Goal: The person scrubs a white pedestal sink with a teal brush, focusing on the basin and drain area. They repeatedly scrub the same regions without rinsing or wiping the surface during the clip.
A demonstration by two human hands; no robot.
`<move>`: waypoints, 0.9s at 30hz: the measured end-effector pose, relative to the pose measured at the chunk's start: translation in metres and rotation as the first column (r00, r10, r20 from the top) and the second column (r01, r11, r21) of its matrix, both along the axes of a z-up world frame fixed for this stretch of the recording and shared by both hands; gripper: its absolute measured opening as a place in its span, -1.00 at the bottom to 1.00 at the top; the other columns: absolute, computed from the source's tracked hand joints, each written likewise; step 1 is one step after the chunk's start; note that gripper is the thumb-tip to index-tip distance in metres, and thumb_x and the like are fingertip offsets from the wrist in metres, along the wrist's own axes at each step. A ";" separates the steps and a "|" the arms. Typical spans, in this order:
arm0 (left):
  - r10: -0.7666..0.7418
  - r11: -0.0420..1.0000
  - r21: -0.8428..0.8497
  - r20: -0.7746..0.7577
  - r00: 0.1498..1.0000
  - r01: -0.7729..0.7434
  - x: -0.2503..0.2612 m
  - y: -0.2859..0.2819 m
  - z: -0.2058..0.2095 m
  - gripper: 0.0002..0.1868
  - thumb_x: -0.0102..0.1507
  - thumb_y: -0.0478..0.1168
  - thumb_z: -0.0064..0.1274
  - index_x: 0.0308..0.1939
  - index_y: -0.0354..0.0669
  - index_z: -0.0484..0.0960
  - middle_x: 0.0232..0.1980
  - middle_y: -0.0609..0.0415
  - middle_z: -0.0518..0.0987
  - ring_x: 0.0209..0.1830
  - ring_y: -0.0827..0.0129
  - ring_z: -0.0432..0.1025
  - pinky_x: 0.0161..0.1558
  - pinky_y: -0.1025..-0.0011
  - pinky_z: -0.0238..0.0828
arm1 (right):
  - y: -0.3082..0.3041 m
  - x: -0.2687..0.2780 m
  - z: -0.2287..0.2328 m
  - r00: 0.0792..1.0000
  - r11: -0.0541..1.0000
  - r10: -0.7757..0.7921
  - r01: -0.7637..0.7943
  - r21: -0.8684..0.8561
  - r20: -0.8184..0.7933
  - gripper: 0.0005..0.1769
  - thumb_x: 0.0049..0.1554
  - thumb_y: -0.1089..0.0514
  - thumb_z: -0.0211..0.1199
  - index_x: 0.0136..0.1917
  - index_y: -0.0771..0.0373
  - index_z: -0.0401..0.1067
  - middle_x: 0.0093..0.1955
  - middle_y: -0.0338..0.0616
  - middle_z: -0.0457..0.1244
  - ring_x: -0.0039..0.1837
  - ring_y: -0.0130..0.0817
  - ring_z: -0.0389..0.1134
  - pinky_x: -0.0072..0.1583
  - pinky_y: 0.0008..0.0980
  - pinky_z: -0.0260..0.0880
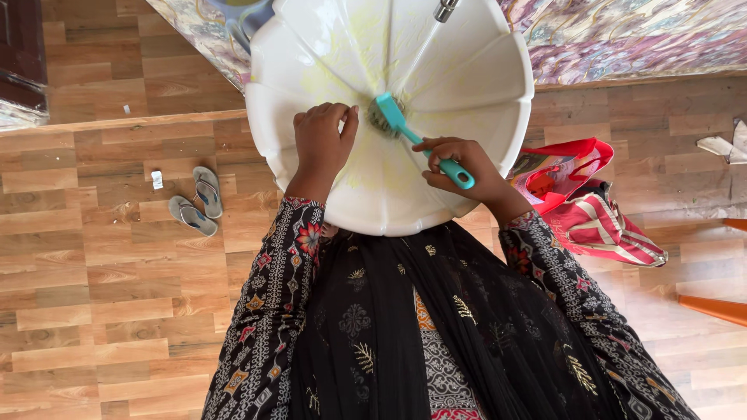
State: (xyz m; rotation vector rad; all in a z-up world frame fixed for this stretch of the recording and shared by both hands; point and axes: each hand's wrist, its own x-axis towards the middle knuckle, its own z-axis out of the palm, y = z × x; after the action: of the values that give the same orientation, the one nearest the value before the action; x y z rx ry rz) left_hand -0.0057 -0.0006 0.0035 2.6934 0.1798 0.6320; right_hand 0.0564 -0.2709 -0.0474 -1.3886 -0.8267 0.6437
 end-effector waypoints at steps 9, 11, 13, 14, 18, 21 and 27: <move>-0.045 0.994 -0.094 0.158 0.986 0.060 -0.029 0.026 -0.003 -0.77 0.42 -0.17 0.05 -0.27 -0.19 0.66 -0.29 0.05 0.65 -0.27 0.21 0.50 -0.13 0.21 0.29 | 0.008 -0.019 0.007 0.998 1.000 0.000 -0.002 0.019 0.059 -0.79 0.06 0.33 0.39 -0.23 0.26 0.34 0.13 0.04 0.38 0.42 -0.10 0.38 0.11 -0.30 0.36; -0.048 0.959 -0.271 0.130 0.990 0.082 -0.038 0.030 -0.003 -0.76 0.45 -0.17 -0.01 -0.21 -0.21 0.67 -0.26 0.02 0.64 -0.25 0.25 0.51 -0.10 0.27 0.37 | 0.006 -0.018 0.005 0.999 0.998 0.047 -0.047 0.051 0.000 -0.77 0.06 0.34 0.38 -0.23 0.25 0.32 0.17 0.05 0.38 0.44 -0.11 0.35 0.16 -0.29 0.37; 0.045 0.866 -0.496 0.210 0.977 0.067 -0.039 0.030 -0.005 -0.67 0.48 -0.13 -0.15 -0.18 -0.23 0.67 -0.24 0.04 0.65 -0.24 0.32 0.49 -0.11 0.33 0.42 | 0.004 -0.015 0.002 0.956 0.955 0.264 -0.240 0.176 -0.130 -0.70 0.10 0.37 0.38 -0.27 0.22 0.26 0.19 0.08 0.39 0.52 -0.08 0.30 0.32 -0.24 0.36; 0.098 0.799 -0.597 0.240 0.966 0.067 -0.040 0.030 -0.007 -0.61 0.50 -0.11 -0.22 -0.16 -0.25 0.67 -0.23 0.04 0.65 -0.23 0.36 0.49 -0.11 0.36 0.45 | 0.008 -0.019 -0.002 0.970 0.974 0.194 -0.172 0.148 -0.148 -0.73 0.09 0.36 0.38 -0.24 0.22 0.28 0.19 0.06 0.39 0.48 -0.11 0.31 0.29 -0.27 0.35; 0.165 0.660 -0.743 0.286 0.944 0.110 -0.036 0.036 -0.013 -0.41 0.55 0.04 -0.38 -0.16 -0.32 0.66 -0.26 0.05 0.62 -0.22 0.41 0.44 -0.07 0.37 0.39 | 0.016 -0.027 -0.005 0.994 0.997 -0.070 0.066 0.041 0.087 -0.78 0.10 0.36 0.39 -0.17 0.24 0.34 0.10 -0.02 0.38 0.45 -0.18 0.37 0.39 -0.25 0.32; 0.170 0.632 -0.764 0.299 0.939 0.129 -0.040 0.038 -0.017 -0.33 0.55 0.10 -0.46 -0.17 -0.34 0.65 -0.29 0.04 0.60 -0.24 0.40 0.41 -0.06 0.38 0.33 | 0.022 -0.026 -0.004 0.996 0.993 0.076 -0.080 0.091 0.040 -0.74 0.08 0.37 0.40 -0.23 0.22 0.31 0.22 -0.01 0.37 0.43 -0.16 0.35 0.38 -0.26 0.31; 0.207 0.685 -0.724 0.301 0.931 0.081 -0.040 0.036 -0.009 -0.30 0.54 0.12 -0.49 -0.17 -0.33 0.66 -0.31 0.06 0.58 -0.26 0.40 0.41 -0.05 0.39 0.31 | 0.032 -0.036 -0.014 0.989 0.996 -0.087 0.085 0.024 0.123 -0.76 0.08 0.34 0.41 -0.17 0.21 0.34 0.07 -0.07 0.36 0.47 -0.19 0.36 0.08 -0.35 0.35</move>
State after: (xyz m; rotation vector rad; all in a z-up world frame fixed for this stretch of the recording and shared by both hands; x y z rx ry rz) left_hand -0.0461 0.0354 -0.0051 1.7628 0.3459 0.8467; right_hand 0.0204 -0.2387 -0.0611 -1.4505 -0.8638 0.4856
